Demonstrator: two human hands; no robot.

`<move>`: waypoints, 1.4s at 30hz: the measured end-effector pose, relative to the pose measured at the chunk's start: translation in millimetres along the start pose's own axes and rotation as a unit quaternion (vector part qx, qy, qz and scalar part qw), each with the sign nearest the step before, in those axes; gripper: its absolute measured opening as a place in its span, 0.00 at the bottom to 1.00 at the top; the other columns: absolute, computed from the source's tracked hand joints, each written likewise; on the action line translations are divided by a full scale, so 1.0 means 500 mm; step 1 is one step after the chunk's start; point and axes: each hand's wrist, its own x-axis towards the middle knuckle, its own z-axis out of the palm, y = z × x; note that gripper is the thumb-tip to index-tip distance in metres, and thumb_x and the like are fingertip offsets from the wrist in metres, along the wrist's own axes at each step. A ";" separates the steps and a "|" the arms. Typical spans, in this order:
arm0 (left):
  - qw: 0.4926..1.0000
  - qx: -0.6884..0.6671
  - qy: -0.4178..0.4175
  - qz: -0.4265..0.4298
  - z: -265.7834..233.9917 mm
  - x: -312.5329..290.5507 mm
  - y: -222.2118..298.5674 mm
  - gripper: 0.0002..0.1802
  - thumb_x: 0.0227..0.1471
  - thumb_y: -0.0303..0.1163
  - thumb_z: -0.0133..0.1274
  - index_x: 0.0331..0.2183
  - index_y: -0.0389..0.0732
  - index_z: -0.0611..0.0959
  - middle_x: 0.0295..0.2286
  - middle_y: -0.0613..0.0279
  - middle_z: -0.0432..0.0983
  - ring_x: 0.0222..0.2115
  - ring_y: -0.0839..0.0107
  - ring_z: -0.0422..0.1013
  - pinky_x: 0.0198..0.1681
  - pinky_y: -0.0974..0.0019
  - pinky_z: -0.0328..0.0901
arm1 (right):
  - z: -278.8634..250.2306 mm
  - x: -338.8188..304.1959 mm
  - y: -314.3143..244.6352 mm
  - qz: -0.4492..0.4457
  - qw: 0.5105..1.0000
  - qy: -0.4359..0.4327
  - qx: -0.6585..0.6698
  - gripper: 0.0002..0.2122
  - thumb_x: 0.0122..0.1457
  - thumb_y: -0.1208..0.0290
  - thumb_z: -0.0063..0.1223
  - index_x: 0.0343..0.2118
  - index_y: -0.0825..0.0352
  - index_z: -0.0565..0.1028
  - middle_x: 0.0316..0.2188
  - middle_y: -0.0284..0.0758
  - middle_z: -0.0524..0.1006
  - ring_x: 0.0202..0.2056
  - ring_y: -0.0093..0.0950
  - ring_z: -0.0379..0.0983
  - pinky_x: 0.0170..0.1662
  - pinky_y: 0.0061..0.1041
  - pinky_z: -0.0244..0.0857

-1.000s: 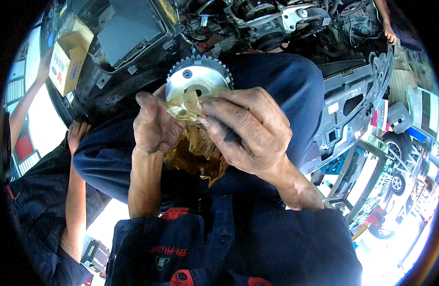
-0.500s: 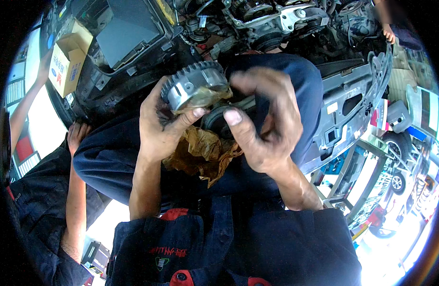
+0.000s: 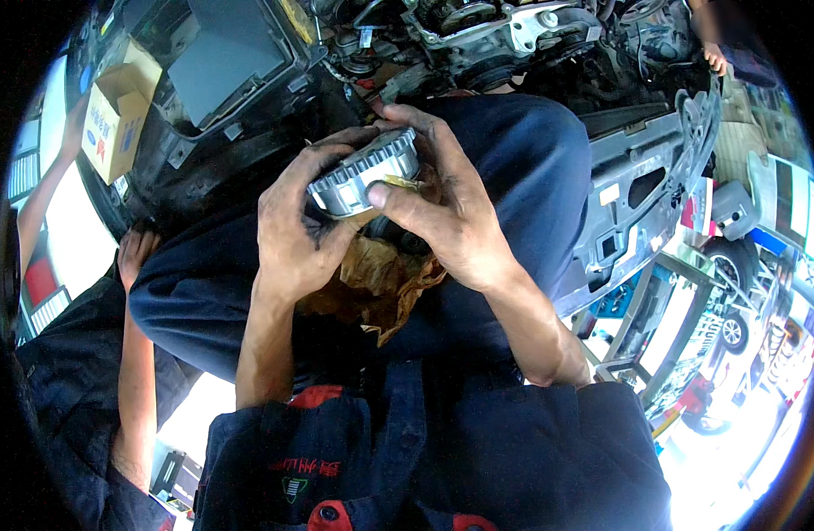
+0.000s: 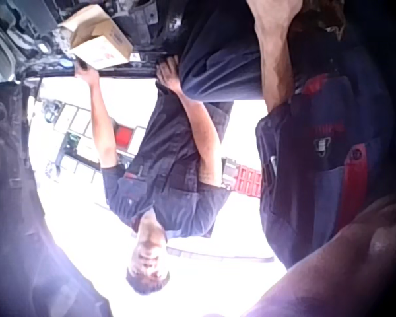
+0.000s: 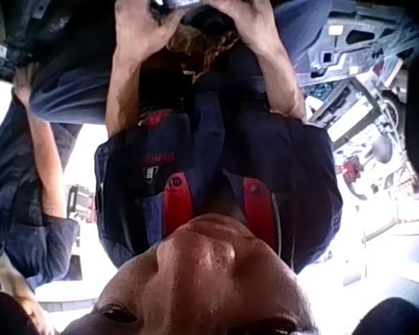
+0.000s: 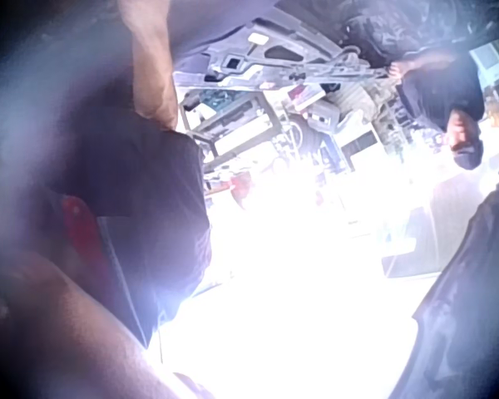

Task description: The person removes a camshaft position sensor from the engine bay, receives a new sensor in a box, inspects it, and installs it into the engine. They then use a marker to mark a component and continue working on the engine with a wrench.

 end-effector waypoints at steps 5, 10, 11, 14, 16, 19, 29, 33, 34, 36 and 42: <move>1.000 0.007 -0.008 0.014 -0.007 0.003 0.009 0.27 0.41 0.27 0.67 0.46 0.35 0.79 0.43 0.48 0.79 0.44 0.54 0.78 0.47 0.58 0.72 | 0.000 -0.001 0.004 -0.006 1.000 0.009 0.008 0.31 0.59 0.70 0.63 0.63 0.68 0.61 0.52 0.39 0.70 0.54 0.29 0.67 0.60 0.31 0.62; 1.000 0.003 -0.024 -0.018 0.000 0.005 0.003 0.26 0.42 0.26 0.65 0.46 0.34 0.78 0.45 0.47 0.78 0.46 0.51 0.77 0.49 0.56 0.71 | -0.006 0.005 0.009 0.018 1.000 -0.003 0.008 0.32 0.59 0.71 0.64 0.64 0.68 0.60 0.54 0.39 0.68 0.56 0.29 0.65 0.62 0.30 0.60; 0.999 0.003 -0.026 -0.019 0.001 0.006 0.004 0.26 0.42 0.25 0.65 0.46 0.34 0.78 0.45 0.47 0.78 0.46 0.51 0.77 0.49 0.56 0.71 | -0.008 0.007 0.008 0.026 0.999 -0.004 0.023 0.32 0.59 0.71 0.64 0.64 0.68 0.59 0.54 0.39 0.67 0.56 0.29 0.64 0.62 0.30 0.59; 0.999 -0.005 -0.029 -0.018 0.010 0.012 0.000 0.25 0.42 0.25 0.65 0.45 0.34 0.78 0.45 0.47 0.78 0.46 0.51 0.77 0.49 0.56 0.71 | -0.019 0.007 0.026 0.033 0.998 -0.006 0.047 0.33 0.59 0.71 0.63 0.64 0.69 0.59 0.55 0.40 0.66 0.57 0.30 0.63 0.62 0.31 0.59; 0.999 -0.008 -0.028 -0.023 0.012 0.011 -0.003 0.25 0.42 0.25 0.65 0.45 0.34 0.78 0.44 0.47 0.78 0.45 0.51 0.77 0.49 0.56 0.71 | -0.024 0.010 0.033 0.031 0.998 -0.011 0.045 0.33 0.59 0.70 0.63 0.64 0.70 0.59 0.55 0.41 0.66 0.58 0.31 0.64 0.62 0.31 0.59; 0.998 -0.006 -0.036 -0.041 0.013 0.011 -0.004 0.25 0.42 0.25 0.65 0.45 0.34 0.78 0.44 0.47 0.79 0.45 0.51 0.77 0.48 0.56 0.71 | -0.030 0.014 0.041 0.044 0.998 -0.012 0.041 0.34 0.58 0.68 0.64 0.64 0.70 0.59 0.55 0.41 0.66 0.57 0.31 0.64 0.62 0.32 0.59; 0.991 -0.042 -0.060 -0.107 0.023 0.015 -0.022 0.27 0.39 0.19 0.63 0.46 0.33 0.78 0.46 0.45 0.76 0.50 0.46 0.73 0.54 0.53 0.68 | -0.045 0.032 0.052 0.076 0.996 -0.020 0.035 0.33 0.58 0.67 0.65 0.63 0.68 0.60 0.53 0.39 0.67 0.54 0.29 0.65 0.60 0.31 0.61; 0.986 -0.044 -0.076 -0.144 0.027 0.024 -0.033 0.28 0.38 0.19 0.63 0.46 0.32 0.78 0.46 0.45 0.76 0.50 0.46 0.73 0.55 0.54 0.67 | -0.076 0.049 0.034 0.065 0.981 -0.031 -0.178 0.36 0.59 0.59 0.63 0.64 0.70 0.58 0.57 0.52 0.68 0.60 0.40 0.67 0.62 0.35 0.62; 0.985 -0.041 -0.080 -0.145 0.026 0.029 -0.038 0.28 0.38 0.19 0.63 0.46 0.32 0.78 0.46 0.44 0.76 0.50 0.46 0.73 0.55 0.54 0.67 | -0.093 0.066 0.018 -0.027 0.952 -0.033 -0.302 0.39 0.60 0.54 0.62 0.65 0.74 0.57 0.57 0.58 0.69 0.59 0.47 0.69 0.59 0.38 0.67; 0.983 -0.043 -0.083 -0.155 0.028 0.029 -0.052 0.28 0.38 0.18 0.63 0.46 0.32 0.78 0.46 0.44 0.77 0.50 0.46 0.73 0.55 0.53 0.67 | -0.109 0.105 -0.029 -0.053 0.826 -0.002 -0.561 0.41 0.56 0.54 0.64 0.64 0.76 0.58 0.39 0.49 0.78 0.38 0.41 0.79 0.40 0.34 0.75; 0.970 -0.069 -0.119 -0.202 0.045 0.037 -0.082 0.27 0.38 0.18 0.63 0.45 0.31 0.78 0.48 0.45 0.77 0.50 0.45 0.72 0.55 0.53 0.66 | -0.150 0.216 -0.051 -0.104 0.594 -0.033 -0.797 0.35 0.53 0.59 0.65 0.60 0.77 0.67 0.20 0.35 0.74 0.21 0.28 0.73 0.24 0.27 0.68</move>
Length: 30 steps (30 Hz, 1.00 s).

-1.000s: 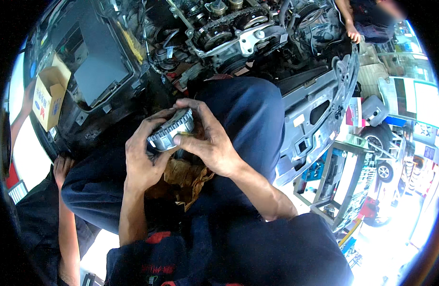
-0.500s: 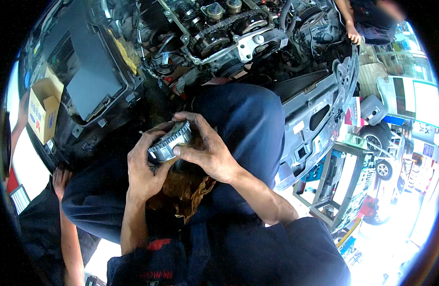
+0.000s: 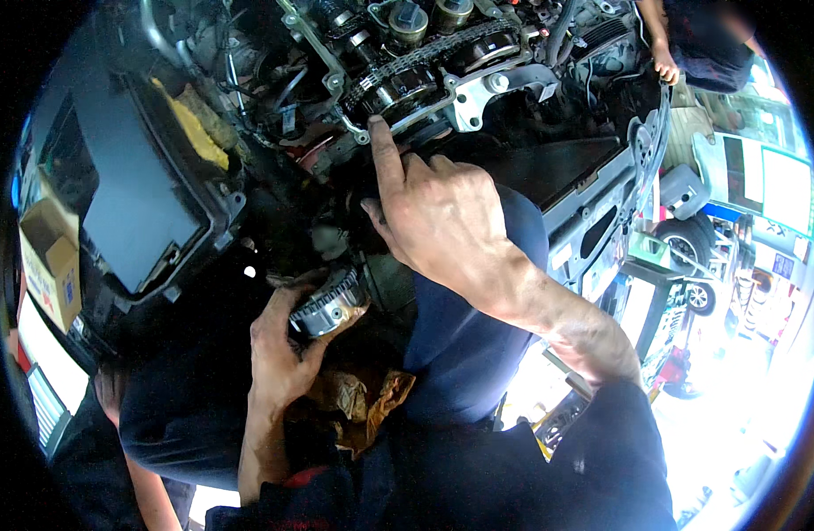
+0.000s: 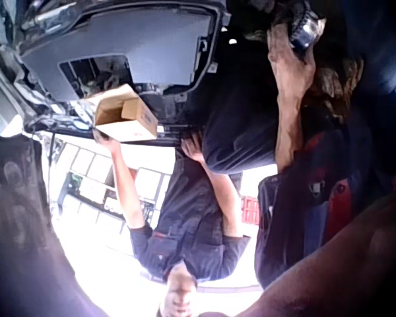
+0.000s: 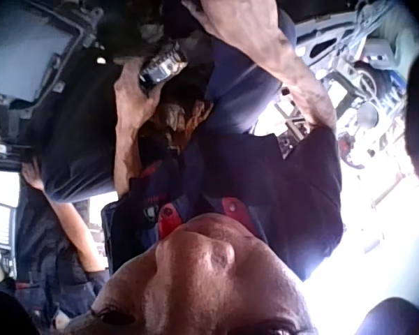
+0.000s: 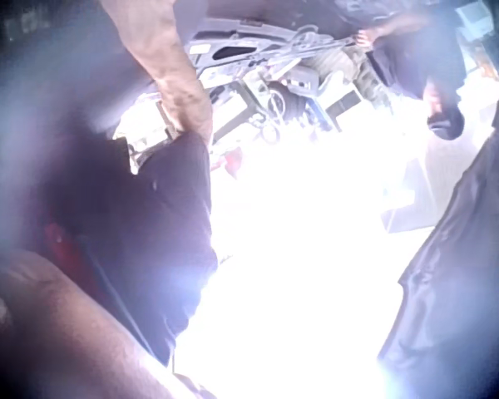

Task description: The person removes a camshaft position sensor from the engine bay, receives a new sensor in a box, inspects it, and installs it into the engine. They then use a marker to mark a component and continue working on the engine with a wrench.

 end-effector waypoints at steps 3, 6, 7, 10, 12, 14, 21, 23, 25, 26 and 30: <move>1.000 -0.010 -0.014 -0.010 0.004 0.011 -0.009 0.27 0.39 0.18 0.63 0.45 0.30 0.78 0.48 0.45 0.77 0.51 0.46 0.72 0.56 0.53 0.66 | 0.010 0.026 0.009 -0.004 1.000 -0.004 -0.009 0.35 0.54 0.59 0.64 0.60 0.78 0.67 0.20 0.35 0.73 0.21 0.28 0.71 0.23 0.26 0.67; 0.998 -0.012 -0.032 -0.048 0.006 0.015 -0.014 0.27 0.39 0.19 0.62 0.45 0.30 0.79 0.48 0.44 0.76 0.51 0.47 0.72 0.56 0.53 0.66 | 0.014 0.035 0.009 -0.001 1.000 -0.019 -0.001 0.35 0.54 0.59 0.63 0.60 0.78 0.67 0.20 0.35 0.73 0.21 0.28 0.71 0.23 0.26 0.67; 0.997 -0.010 -0.038 -0.059 0.005 0.018 -0.016 0.27 0.39 0.19 0.62 0.45 0.30 0.79 0.48 0.44 0.76 0.51 0.47 0.72 0.56 0.53 0.66 | 0.018 0.038 0.012 0.001 1.000 -0.019 -0.001 0.35 0.54 0.60 0.63 0.60 0.79 0.67 0.20 0.35 0.73 0.21 0.28 0.71 0.23 0.26 0.66; 0.997 -0.021 -0.041 -0.064 0.000 0.025 -0.020 0.27 0.38 0.19 0.62 0.46 0.30 0.79 0.48 0.44 0.76 0.51 0.47 0.73 0.56 0.52 0.66 | 0.026 0.042 0.012 0.007 1.000 -0.019 -0.006 0.35 0.54 0.60 0.63 0.60 0.79 0.67 0.19 0.34 0.73 0.21 0.27 0.70 0.23 0.26 0.66; 0.997 -0.028 -0.036 -0.063 -0.001 0.028 -0.022 0.27 0.38 0.19 0.61 0.46 0.31 0.78 0.48 0.44 0.76 0.51 0.47 0.73 0.56 0.52 0.67 | 0.022 0.044 0.008 0.011 0.999 -0.025 -0.020 0.35 0.53 0.60 0.63 0.59 0.79 0.67 0.18 0.33 0.72 0.20 0.26 0.70 0.23 0.26 0.66; 0.997 -0.033 -0.033 -0.063 -0.003 0.027 -0.026 0.28 0.38 0.18 0.61 0.46 0.31 0.78 0.48 0.44 0.76 0.51 0.48 0.73 0.56 0.52 0.67 | 0.029 0.045 0.004 0.009 0.998 -0.030 -0.056 0.34 0.53 0.61 0.62 0.59 0.79 0.68 0.17 0.33 0.72 0.20 0.26 0.70 0.23 0.26 0.65; 0.997 -0.023 -0.031 -0.069 -0.003 0.032 -0.021 0.27 0.38 0.18 0.61 0.45 0.30 0.79 0.47 0.44 0.77 0.50 0.47 0.73 0.56 0.52 0.67 | 0.018 0.049 0.004 0.008 0.999 -0.026 -0.032 0.29 0.53 0.70 0.55 0.58 0.81 0.69 0.17 0.34 0.73 0.19 0.27 0.71 0.23 0.25 0.65; 0.997 -0.026 -0.026 -0.062 -0.001 0.029 -0.019 0.27 0.38 0.18 0.60 0.45 0.30 0.79 0.47 0.44 0.77 0.50 0.47 0.74 0.56 0.51 0.67 | 0.017 0.046 0.006 0.016 0.997 -0.061 -0.046 0.33 0.54 0.64 0.60 0.61 0.78 0.66 0.20 0.35 0.74 0.21 0.29 0.70 0.25 0.27 0.66; 0.998 -0.006 -0.031 -0.050 0.003 0.026 -0.027 0.27 0.38 0.18 0.61 0.46 0.30 0.79 0.47 0.44 0.77 0.50 0.47 0.74 0.56 0.51 0.67 | 0.012 0.045 0.010 0.024 0.996 -0.074 -0.049 0.36 0.54 0.61 0.62 0.62 0.78 0.64 0.21 0.35 0.73 0.22 0.30 0.70 0.26 0.29 0.67; 0.998 0.007 -0.033 -0.046 0.005 0.024 -0.029 0.27 0.38 0.18 0.61 0.46 0.30 0.79 0.47 0.44 0.77 0.49 0.47 0.74 0.56 0.51 0.67 | 0.012 0.046 0.011 0.026 0.996 -0.069 -0.043 0.36 0.54 0.61 0.62 0.62 0.78 0.64 0.21 0.35 0.73 0.22 0.30 0.70 0.26 0.29 0.67; 0.997 -0.016 -0.023 -0.072 0.009 0.028 -0.017 0.26 0.39 0.19 0.61 0.45 0.30 0.78 0.46 0.44 0.77 0.49 0.48 0.74 0.55 0.51 0.67 | 0.011 0.046 0.014 0.018 0.997 -0.063 -0.043 0.35 0.54 0.61 0.62 0.60 0.80 0.65 0.20 0.34 0.73 0.22 0.30 0.71 0.26 0.29 0.67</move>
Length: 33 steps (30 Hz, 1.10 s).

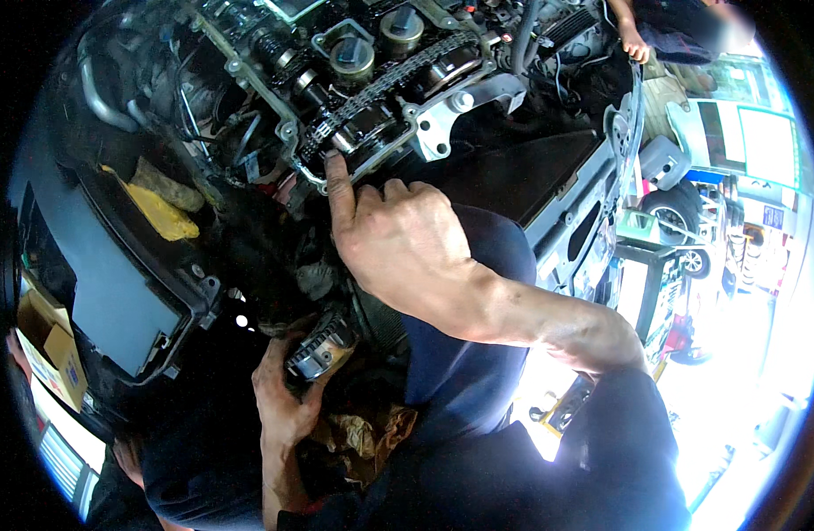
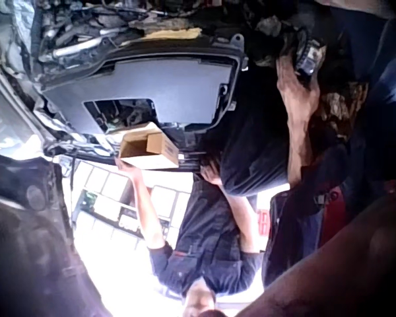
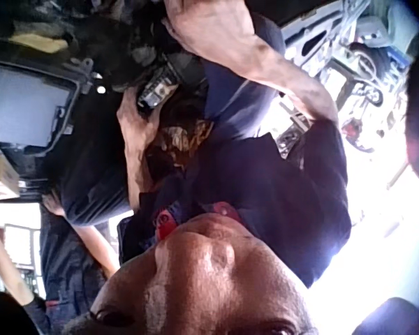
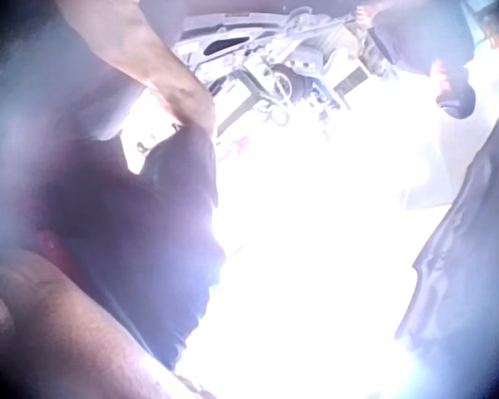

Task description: The person removes a camshaft position sensor from the engine bay, receives a new sensor in a box, inspects it, and installs it into the engine. They then use a marker to mark a component and continue working on the engine with a wrench.

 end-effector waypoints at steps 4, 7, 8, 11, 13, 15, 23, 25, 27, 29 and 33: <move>1.000 -0.009 0.004 0.006 0.004 -0.001 -0.010 0.26 0.39 0.20 0.62 0.45 0.30 0.78 0.46 0.44 0.77 0.49 0.49 0.75 0.54 0.52 0.68 | 0.010 0.002 0.001 -0.005 1.000 0.021 -0.005 0.34 0.55 0.61 0.61 0.59 0.81 0.66 0.20 0.33 0.72 0.22 0.29 0.71 0.26 0.29 0.67; 1.000 0.005 -0.003 0.000 0.000 -0.003 -0.010 0.26 0.39 0.20 0.62 0.45 0.30 0.78 0.46 0.44 0.77 0.48 0.50 0.75 0.53 0.54 0.69 | 0.008 0.002 0.001 -0.004 1.000 0.021 -0.007 0.33 0.55 0.61 0.61 0.58 0.81 0.67 0.20 0.33 0.72 0.22 0.29 0.71 0.26 0.28 0.68; 1.000 0.013 -0.006 -0.004 -0.001 -0.003 -0.009 0.26 0.39 0.20 0.62 0.45 0.30 0.78 0.46 0.44 0.77 0.48 0.50 0.75 0.53 0.54 0.69 | 0.006 0.002 0.002 -0.003 1.000 0.018 -0.007 0.33 0.55 0.61 0.61 0.58 0.81 0.67 0.20 0.33 0.72 0.22 0.29 0.71 0.26 0.28 0.68; 1.000 0.023 -0.004 -0.012 -0.004 -0.001 0.003 0.26 0.40 0.20 0.62 0.46 0.30 0.78 0.46 0.44 0.77 0.48 0.51 0.75 0.52 0.55 0.70 | 0.014 0.000 0.004 -0.011 0.999 0.032 -0.012 0.33 0.54 0.61 0.62 0.57 0.81 0.68 0.20 0.34 0.72 0.22 0.28 0.72 0.26 0.28 0.68; 0.999 0.036 0.004 0.000 -0.003 -0.001 0.002 0.28 0.42 0.22 0.63 0.49 0.32 0.78 0.45 0.45 0.78 0.47 0.52 0.76 0.52 0.56 0.70 | 0.009 0.002 0.002 -0.012 0.999 0.032 0.008 0.31 0.52 0.66 0.59 0.56 0.82 0.69 0.21 0.36 0.74 0.23 0.29 0.73 0.25 0.27 0.68; 0.999 0.048 0.003 0.008 0.000 -0.004 -0.007 0.29 0.44 0.22 0.63 0.51 0.33 0.77 0.45 0.45 0.79 0.47 0.53 0.77 0.52 0.56 0.69 | -0.001 0.003 0.004 -0.019 0.999 0.023 0.036 0.30 0.49 0.75 0.54 0.56 0.86 0.68 0.22 0.41 0.77 0.25 0.30 0.76 0.24 0.26 0.69; 0.999 0.034 0.004 0.028 0.011 -0.006 -0.017 0.28 0.45 0.21 0.65 0.50 0.32 0.78 0.44 0.45 0.79 0.45 0.57 0.77 0.50 0.58 0.71 | 0.004 -0.002 0.005 -0.015 0.999 0.035 0.034 0.29 0.50 0.73 0.54 0.56 0.85 0.68 0.23 0.40 0.79 0.25 0.31 0.77 0.28 0.27 0.71; 0.999 0.040 0.015 0.027 0.021 -0.006 -0.016 0.28 0.45 0.22 0.65 0.50 0.33 0.78 0.43 0.45 0.80 0.45 0.57 0.78 0.50 0.58 0.71 | 0.008 -0.002 0.006 -0.013 0.998 0.041 0.048 0.30 0.50 0.73 0.54 0.56 0.85 0.68 0.23 0.40 0.79 0.25 0.31 0.78 0.28 0.28 0.71; 0.999 0.036 0.020 0.021 0.027 -0.005 -0.012 0.27 0.45 0.22 0.65 0.50 0.34 0.78 0.43 0.45 0.80 0.45 0.56 0.78 0.50 0.58 0.70 | 0.017 -0.004 0.002 -0.001 0.996 0.064 0.061 0.30 0.51 0.73 0.54 0.57 0.85 0.67 0.23 0.40 0.79 0.24 0.31 0.78 0.28 0.28 0.71; 0.997 0.057 0.025 0.040 0.032 -0.012 -0.015 0.27 0.46 0.23 0.65 0.50 0.35 0.78 0.43 0.43 0.80 0.44 0.51 0.78 0.49 0.55 0.70 | 0.027 -0.007 -0.003 0.013 0.993 0.084 0.078 0.31 0.51 0.72 0.54 0.57 0.85 0.67 0.23 0.39 0.79 0.23 0.31 0.78 0.27 0.29 0.71; 0.997 0.064 0.032 0.030 0.052 -0.014 -0.014 0.27 0.44 0.22 0.65 0.49 0.33 0.78 0.43 0.42 0.79 0.45 0.49 0.77 0.51 0.56 0.69 | 0.036 -0.013 -0.012 0.035 0.991 0.089 0.097 0.30 0.52 0.73 0.53 0.58 0.85 0.67 0.19 0.37 0.78 0.21 0.31 0.78 0.24 0.30 0.70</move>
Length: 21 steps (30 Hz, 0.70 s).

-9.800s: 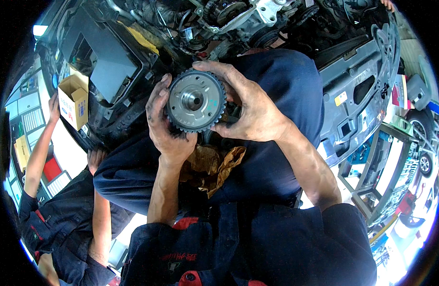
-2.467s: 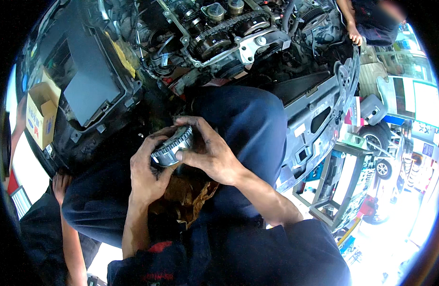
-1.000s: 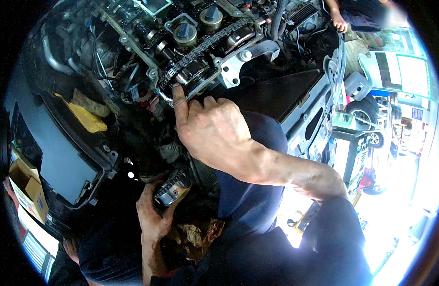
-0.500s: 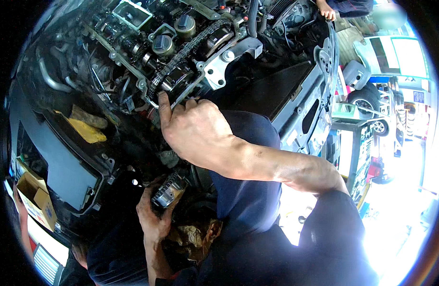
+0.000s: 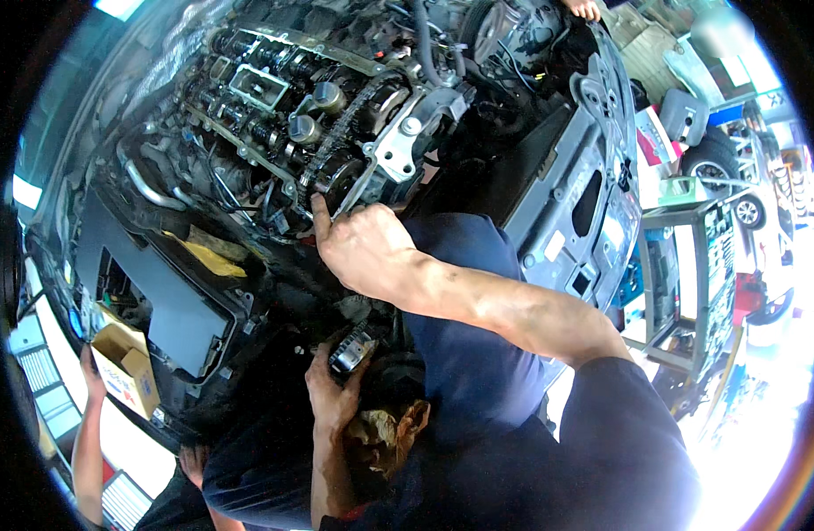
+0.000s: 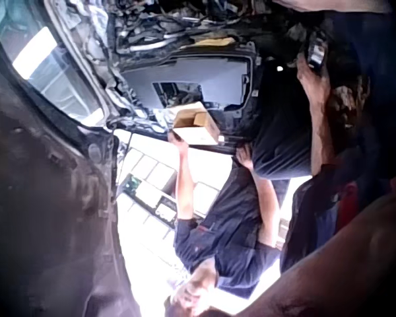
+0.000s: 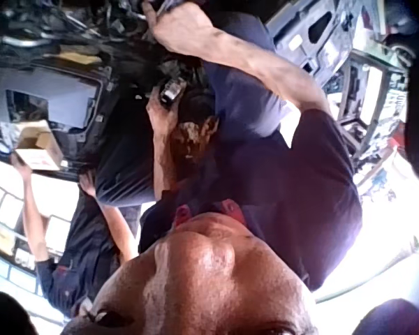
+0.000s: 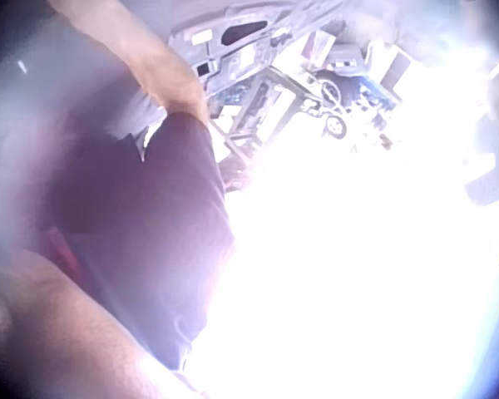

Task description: The person removes a camshaft position sensor from the engine bay, receives a new sensor in a box, inspects it, and installs it into the engine. They then use a marker to mark a component and continue working on the engine with a wrench.

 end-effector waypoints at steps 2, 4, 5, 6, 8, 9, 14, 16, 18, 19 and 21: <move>1.000 -0.007 0.006 -0.007 0.010 -0.004 0.001 0.27 0.44 0.21 0.64 0.49 0.32 0.78 0.43 0.41 0.79 0.46 0.48 0.77 0.51 0.56 0.69 | 0.004 0.001 -0.006 0.003 1.000 0.000 -0.011 0.29 0.54 0.71 0.53 0.57 0.84 0.68 0.18 0.36 0.76 0.20 0.31 0.76 0.24 0.30 0.69; 1.000 -0.013 0.018 -0.003 0.017 -0.008 0.005 0.27 0.45 0.21 0.64 0.49 0.32 0.78 0.43 0.41 0.79 0.46 0.49 0.77 0.52 0.57 0.69 | 0.008 0.001 -0.008 -0.001 1.000 0.016 -0.002 0.30 0.52 0.73 0.53 0.58 0.85 0.66 0.19 0.37 0.77 0.20 0.31 0.77 0.23 0.31 0.70; 1.000 -0.002 0.014 -0.018 0.016 -0.012 0.010 0.27 0.45 0.22 0.64 0.49 0.32 0.78 0.44 0.41 0.79 0.47 0.50 0.77 0.52 0.57 0.69 | 0.007 0.002 -0.010 0.004 1.000 0.019 0.008 0.30 0.52 0.73 0.53 0.58 0.85 0.67 0.19 0.38 0.77 0.20 0.31 0.77 0.23 0.31 0.70; 1.000 0.007 0.020 -0.008 0.017 -0.015 0.009 0.27 0.46 0.22 0.64 0.50 0.32 0.78 0.44 0.41 0.79 0.46 0.50 0.77 0.51 0.57 0.69 | 0.007 0.001 -0.010 0.009 1.000 0.022 0.017 0.30 0.51 0.73 0.53 0.58 0.85 0.67 0.19 0.38 0.77 0.20 0.31 0.77 0.23 0.32 0.70; 0.999 0.024 0.030 0.011 0.025 -0.017 -0.001 0.27 0.46 0.23 0.64 0.50 0.32 0.78 0.43 0.41 0.80 0.46 0.51 0.77 0.51 0.57 0.69 | 0.013 -0.004 -0.004 0.008 0.999 0.036 0.028 0.31 0.51 0.72 0.53 0.58 0.84 0.66 0.19 0.39 0.78 0.20 0.32 0.77 0.23 0.33 0.70; 0.998 0.041 0.035 0.020 0.027 -0.018 -0.003 0.27 0.47 0.24 0.64 0.50 0.32 0.78 0.43 0.41 0.80 0.45 0.50 0.78 0.51 0.57 0.69 | 0.016 -0.007 0.000 0.012 0.999 0.033 0.035 0.31 0.51 0.72 0.53 0.59 0.84 0.66 0.19 0.39 0.78 0.20 0.32 0.77 0.23 0.33 0.70; 0.997 0.055 0.053 0.012 0.032 -0.027 -0.004 0.27 0.47 0.26 0.65 0.50 0.32 0.77 0.42 0.41 0.80 0.45 0.50 0.78 0.50 0.55 0.70 | 0.025 -0.008 -0.007 0.020 0.999 0.025 0.034 0.32 0.51 0.73 0.53 0.60 0.83 0.65 0.20 0.40 0.79 0.20 0.33 0.78 0.23 0.33 0.70; 0.995 0.080 0.065 0.016 0.034 -0.030 -0.010 0.27 0.48 0.28 0.65 0.50 0.31 0.77 0.42 0.41 0.80 0.44 0.50 0.78 0.50 0.56 0.70 | 0.028 0.000 -0.014 0.018 0.999 0.036 0.031 0.32 0.51 0.73 0.52 0.60 0.83 0.64 0.20 0.40 0.79 0.21 0.34 0.78 0.23 0.33 0.70; 0.994 0.090 0.062 0.006 0.035 -0.031 -0.021 0.31 0.48 0.30 0.67 0.51 0.27 0.75 0.41 0.40 0.80 0.43 0.51 0.78 0.49 0.56 0.70 | 0.027 0.002 -0.013 0.020 0.998 0.040 0.041 0.32 0.51 0.73 0.52 0.60 0.83 0.64 0.20 0.40 0.80 0.21 0.34 0.78 0.24 0.34 0.70; 0.994 0.095 0.061 0.002 0.034 -0.031 -0.025 0.33 0.48 0.32 0.68 0.52 0.25 0.74 0.41 0.40 0.80 0.42 0.52 0.78 0.48 0.57 0.70 | 0.027 0.001 -0.010 0.022 0.997 0.040 0.055 0.32 0.51 0.72 0.52 0.60 0.83 0.64 0.20 0.40 0.80 0.21 0.34 0.79 0.24 0.34 0.70; 0.994 0.085 0.062 0.008 0.036 -0.031 -0.030 0.33 0.48 0.32 0.68 0.51 0.26 0.74 0.41 0.40 0.80 0.42 0.53 0.78 0.48 0.57 0.70 | 0.013 -0.005 -0.001 0.021 0.997 0.029 0.075 0.32 0.51 0.72 0.52 0.60 0.83 0.64 0.20 0.41 0.80 0.23 0.34 0.80 0.25 0.34 0.71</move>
